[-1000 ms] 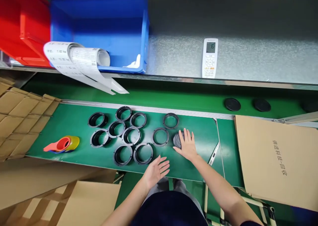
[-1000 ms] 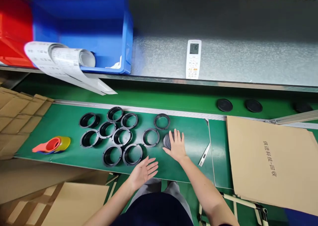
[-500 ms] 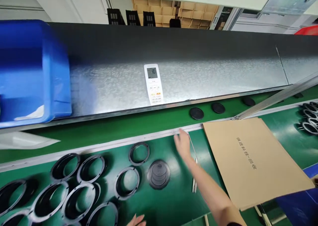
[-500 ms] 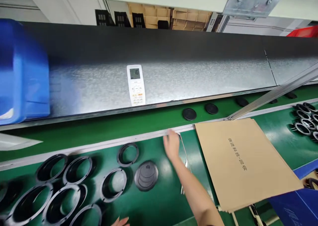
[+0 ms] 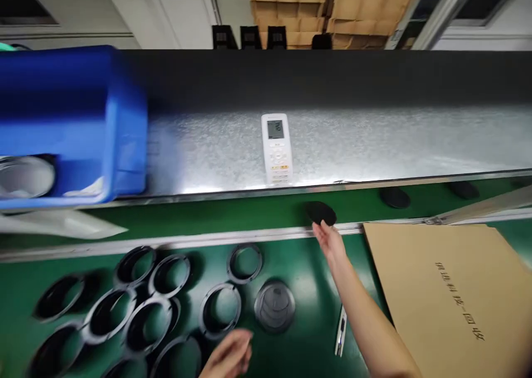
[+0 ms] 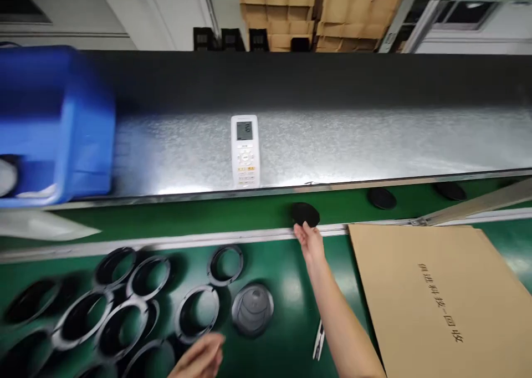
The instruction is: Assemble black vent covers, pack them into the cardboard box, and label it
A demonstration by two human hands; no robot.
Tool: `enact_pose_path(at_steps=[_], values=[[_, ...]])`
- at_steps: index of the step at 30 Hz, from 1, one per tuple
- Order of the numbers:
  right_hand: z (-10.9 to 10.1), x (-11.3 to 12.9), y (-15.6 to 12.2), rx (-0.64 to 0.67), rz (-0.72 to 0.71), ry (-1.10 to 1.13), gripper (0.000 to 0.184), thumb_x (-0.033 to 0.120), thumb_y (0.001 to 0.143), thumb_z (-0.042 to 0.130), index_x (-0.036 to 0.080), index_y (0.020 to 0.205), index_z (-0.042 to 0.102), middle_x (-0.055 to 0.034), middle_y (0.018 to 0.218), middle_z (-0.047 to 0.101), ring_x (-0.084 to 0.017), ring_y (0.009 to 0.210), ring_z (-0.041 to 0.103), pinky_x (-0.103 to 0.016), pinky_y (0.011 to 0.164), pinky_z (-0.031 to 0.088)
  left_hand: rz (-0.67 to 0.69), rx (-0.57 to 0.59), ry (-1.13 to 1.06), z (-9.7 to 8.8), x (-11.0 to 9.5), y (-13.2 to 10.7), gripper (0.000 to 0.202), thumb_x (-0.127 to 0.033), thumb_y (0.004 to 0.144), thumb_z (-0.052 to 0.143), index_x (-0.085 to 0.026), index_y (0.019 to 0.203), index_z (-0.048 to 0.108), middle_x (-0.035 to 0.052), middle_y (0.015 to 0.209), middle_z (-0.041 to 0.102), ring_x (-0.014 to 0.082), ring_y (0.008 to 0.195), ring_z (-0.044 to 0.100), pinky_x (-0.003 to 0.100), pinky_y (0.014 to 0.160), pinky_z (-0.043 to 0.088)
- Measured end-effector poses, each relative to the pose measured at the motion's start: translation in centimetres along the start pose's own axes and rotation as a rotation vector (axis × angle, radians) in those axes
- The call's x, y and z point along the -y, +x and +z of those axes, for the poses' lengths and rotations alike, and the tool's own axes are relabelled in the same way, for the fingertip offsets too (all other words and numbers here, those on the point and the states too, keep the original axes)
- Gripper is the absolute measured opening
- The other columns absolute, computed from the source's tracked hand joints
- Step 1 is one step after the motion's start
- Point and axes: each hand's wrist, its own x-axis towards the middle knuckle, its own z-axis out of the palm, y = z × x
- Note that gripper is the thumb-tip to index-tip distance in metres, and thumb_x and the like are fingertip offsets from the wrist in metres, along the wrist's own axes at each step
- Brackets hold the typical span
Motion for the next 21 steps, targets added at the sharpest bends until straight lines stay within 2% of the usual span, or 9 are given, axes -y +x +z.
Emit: enact_pose_path(at_steps=[2,4,7,9,12,14,16,18,21], values=[[0.2,-4.4,-7.3,0.194,0.119,0.016,0.037,0.03,0.072,0.088,0.017,0.076,0.053,-0.0057,0.079,0.072,-0.018,0.077,0.072,-0.026,0.066,0.062,0.274,0.082,-0.045,2.6,-1.6,-1.2,0.054,-0.043,0.065,0.086,-0.024,0.113,0.07,0.0118,0.121,0.067,0.0358,0.128,0.051,0.046,0.107,0.041],[-0.4,-8.0,-14.6,0.414,0.248,0.046,0.035,0.035,0.073,0.087,0.017,0.084,0.059,-0.0063,0.085,0.074,-0.017,0.074,0.072,-0.024,0.064,0.061,0.441,0.274,-0.23,5.2,-3.2,-1.3,0.075,-0.047,0.069,0.084,-0.03,0.136,0.055,0.0094,0.145,0.051,0.0332,0.136,0.043,0.046,0.112,0.038],[-2.2,-10.7,-22.2,0.654,0.377,-0.07,0.036,0.045,0.079,0.08,0.018,0.096,0.064,-0.0074,0.094,0.074,-0.018,0.08,0.072,-0.027,0.066,0.06,0.419,0.387,-0.413,6.9,-4.4,-1.2,0.071,-0.054,0.082,0.068,-0.029,0.144,0.045,0.0115,0.143,0.052,0.0338,0.129,0.051,0.049,0.107,0.043],[-3.7,-10.3,-24.0,0.803,0.346,-0.333,0.041,0.054,0.078,0.077,0.017,0.092,0.065,-0.0083,0.09,0.073,-0.021,0.076,0.071,-0.031,0.061,0.059,0.382,0.42,-0.487,6.7,-4.0,-2.1,0.063,-0.054,0.09,0.056,-0.024,0.145,0.044,0.0136,0.137,0.057,0.0343,0.124,0.056,0.052,0.105,0.045],[-5.6,-7.2,-23.5,0.768,-0.054,-0.778,0.047,0.064,0.082,0.066,0.018,0.082,0.065,-0.007,0.077,0.069,-0.021,0.065,0.065,-0.035,0.057,0.056,0.383,0.456,-0.549,6.2,-2.3,-4.6,0.061,-0.055,0.095,0.049,-0.018,0.144,0.046,0.0147,0.13,0.062,0.0327,0.124,0.056,0.051,0.11,0.04],[-6.4,-4.4,-23.1,0.667,-0.452,-0.892,0.041,0.059,0.094,0.053,0.02,0.094,0.066,-0.0089,0.09,0.068,-0.024,0.083,0.065,-0.042,0.075,0.056,0.337,0.508,-0.537,6.3,-0.9,-6.3,0.066,-0.062,0.093,0.049,-0.017,0.142,0.048,0.0155,0.13,0.062,0.0333,0.128,0.053,0.052,0.113,0.035],[-6.7,-2.3,-23.6,0.749,-0.738,-0.929,0.034,0.046,0.101,0.043,0.024,0.113,0.065,-0.0104,0.111,0.065,-0.026,0.111,0.057,-0.047,0.097,0.049,0.291,0.564,-0.52,6.7,0.4,-7.7,0.072,-0.069,0.09,0.047,-0.017,0.141,0.05,0.0162,0.133,0.06,0.0348,0.132,0.048,0.054,0.115,0.031],[-6.5,-1.1,-24.6,0.925,-0.87,-0.994,0.033,0.038,0.104,0.037,0.026,0.122,0.062,-0.0101,0.12,0.062,-0.026,0.123,0.049,-0.048,0.105,0.044,0.258,0.583,-0.526,7.3,1.5,-8.8,0.076,-0.074,0.089,0.042,-0.019,0.14,0.051,0.0153,0.136,0.059,0.0353,0.135,0.045,0.056,0.115,0.029],[-6.1,-1.1,-26.1,1.003,-1.007,-1.1,0.033,0.032,0.104,0.035,0.026,0.126,0.059,-0.0089,0.117,0.063,-0.026,0.121,0.049,-0.053,0.111,0.037,0.209,0.579,-0.548,7.7,2.8,-10.2,0.078,-0.079,0.087,0.035,-0.025,0.142,0.049,0.0135,0.138,0.058,0.0363,0.136,0.044,0.061,0.113,0.029]])
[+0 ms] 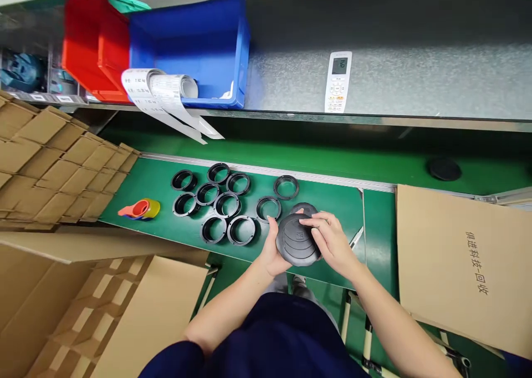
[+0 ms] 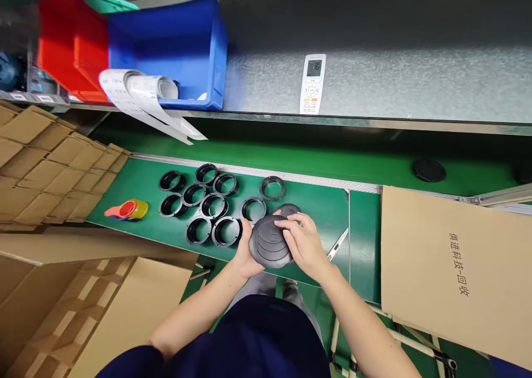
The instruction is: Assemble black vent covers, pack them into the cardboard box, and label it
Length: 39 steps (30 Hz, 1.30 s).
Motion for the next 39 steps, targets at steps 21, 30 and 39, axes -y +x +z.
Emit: enact_pose_path(at_steps=[21,30,39], values=[[0.7,2.1,-2.5,-0.106,0.09,0.339,0.032,0.038,0.106,0.035,0.022,0.115,0.061,-0.0078,0.109,0.07,-0.023,0.116,0.054,-0.043,0.102,0.044,-0.084,0.07,-0.006,0.8,0.9,-2.8,0.084,-0.082,0.083,0.037,-0.026,0.146,0.041,0.0204,0.136,0.057,0.0424,0.122,0.055,0.073,0.102,0.031],[4.2,0.7,-2.9,0.142,-0.117,-0.008,0.045,0.039,0.104,0.039,0.021,0.144,0.046,-0.011,0.142,0.053,-0.027,0.138,0.039,-0.057,0.118,0.028,-0.022,-0.24,-0.047,-2.1,-1.0,-1.4,0.074,-0.074,0.088,0.044,-0.01,0.119,0.063,0.0163,0.104,0.072,0.0302,0.097,0.068,0.047,0.092,0.051],[8.6,-3.8,2.7,0.459,0.017,-0.069,0.113,0.06,0.071,0.077,0.025,0.158,0.015,-0.0163,0.159,0.016,-0.04,0.145,0.019,-0.059,0.113,0.033,-0.088,-0.303,0.032,-4.9,-3.4,1.7,0.071,-0.071,0.085,0.054,-0.01,0.122,0.062,0.0193,0.115,0.068,0.0368,0.121,0.057,0.048,0.106,0.042]])
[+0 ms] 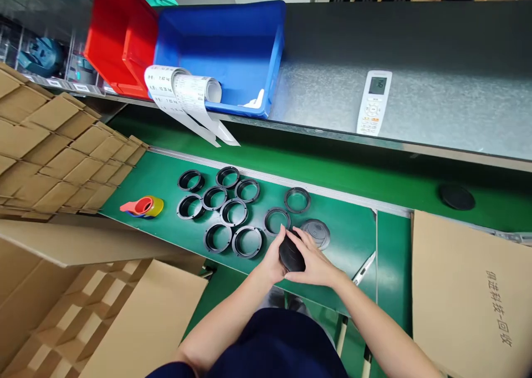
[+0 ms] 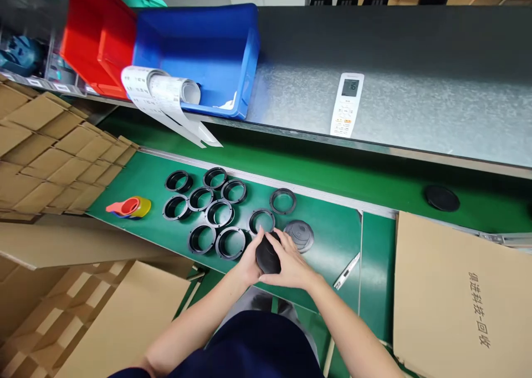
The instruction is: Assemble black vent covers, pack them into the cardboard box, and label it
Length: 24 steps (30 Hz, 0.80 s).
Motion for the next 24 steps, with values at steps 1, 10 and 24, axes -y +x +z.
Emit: enact_pose_path(at_steps=[1,10,24], values=[[-0.2,-0.8,1.6,-0.031,0.017,-0.01,0.111,0.058,0.07,0.078,0.026,0.157,0.017,-0.0159,0.157,0.022,-0.038,0.142,0.025,-0.056,0.112,0.035,0.014,-0.019,0.003,-0.1,-0.9,0.3,0.076,-0.074,0.084,0.051,-0.012,0.127,0.058,0.0201,0.122,0.065,0.038,0.126,0.053,0.051,0.107,0.041],[-1.0,-9.5,14.4,-0.283,0.292,-0.511,0.102,0.062,0.075,0.07,0.013,0.154,0.028,-0.026,0.149,0.031,-0.043,0.136,0.029,-0.059,0.11,0.025,0.09,-0.176,-0.017,-5.4,-6.1,-1.6,0.064,-0.06,0.093,0.05,-0.012,0.136,0.05,0.0215,0.141,0.051,0.0325,0.135,0.045,0.049,0.111,0.038],[0.5,-6.8,18.3,-0.284,0.331,-0.476,0.071,0.053,0.101,0.038,0.011,0.156,0.023,-0.0177,0.162,0.014,-0.031,0.15,0.01,-0.056,0.121,0.006,-0.101,-0.35,0.056,-7.8,-7.4,-1.7,0.05,-0.034,0.091,0.061,-0.01,0.134,0.054,0.0179,0.128,0.064,0.0276,0.117,0.062,0.038,0.101,0.048]])
